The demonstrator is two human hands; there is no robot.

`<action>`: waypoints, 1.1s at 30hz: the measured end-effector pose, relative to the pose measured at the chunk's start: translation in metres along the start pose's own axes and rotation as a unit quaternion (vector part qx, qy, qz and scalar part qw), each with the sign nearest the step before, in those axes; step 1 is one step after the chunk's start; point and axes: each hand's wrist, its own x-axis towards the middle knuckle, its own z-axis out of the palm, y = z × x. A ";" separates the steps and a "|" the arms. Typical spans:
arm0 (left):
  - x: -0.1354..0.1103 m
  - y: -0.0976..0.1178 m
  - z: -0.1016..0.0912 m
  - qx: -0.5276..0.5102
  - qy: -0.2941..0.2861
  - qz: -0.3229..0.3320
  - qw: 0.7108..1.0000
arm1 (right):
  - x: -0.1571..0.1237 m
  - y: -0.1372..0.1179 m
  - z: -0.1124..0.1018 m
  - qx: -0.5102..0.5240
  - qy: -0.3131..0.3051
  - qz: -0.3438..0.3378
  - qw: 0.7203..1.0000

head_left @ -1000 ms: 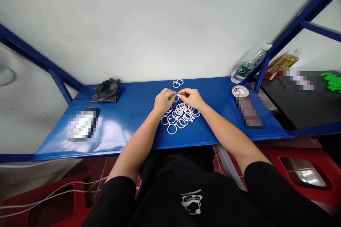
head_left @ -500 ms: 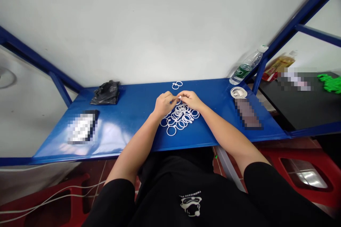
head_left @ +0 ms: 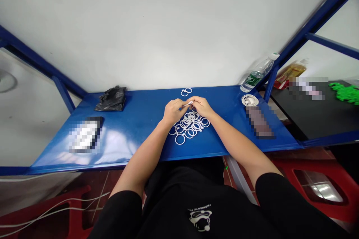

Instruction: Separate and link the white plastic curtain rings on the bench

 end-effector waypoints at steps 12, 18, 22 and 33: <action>-0.002 -0.020 -0.002 -0.052 -0.061 -0.103 0.991 | 0.010 0.019 -0.024 -0.146 0.060 -0.017 0.987; -0.002 -0.017 0.000 -0.051 -0.129 -0.086 0.987 | 0.010 0.014 -0.042 -0.181 0.053 0.006 0.982; -0.002 -0.018 -0.002 -0.051 -0.134 -0.089 0.986 | 0.008 0.014 -0.056 -0.198 -0.042 0.041 0.979; -0.001 -0.015 -0.001 -0.044 -0.151 -0.087 0.984 | 0.006 0.017 -0.051 -0.259 -0.113 0.063 0.957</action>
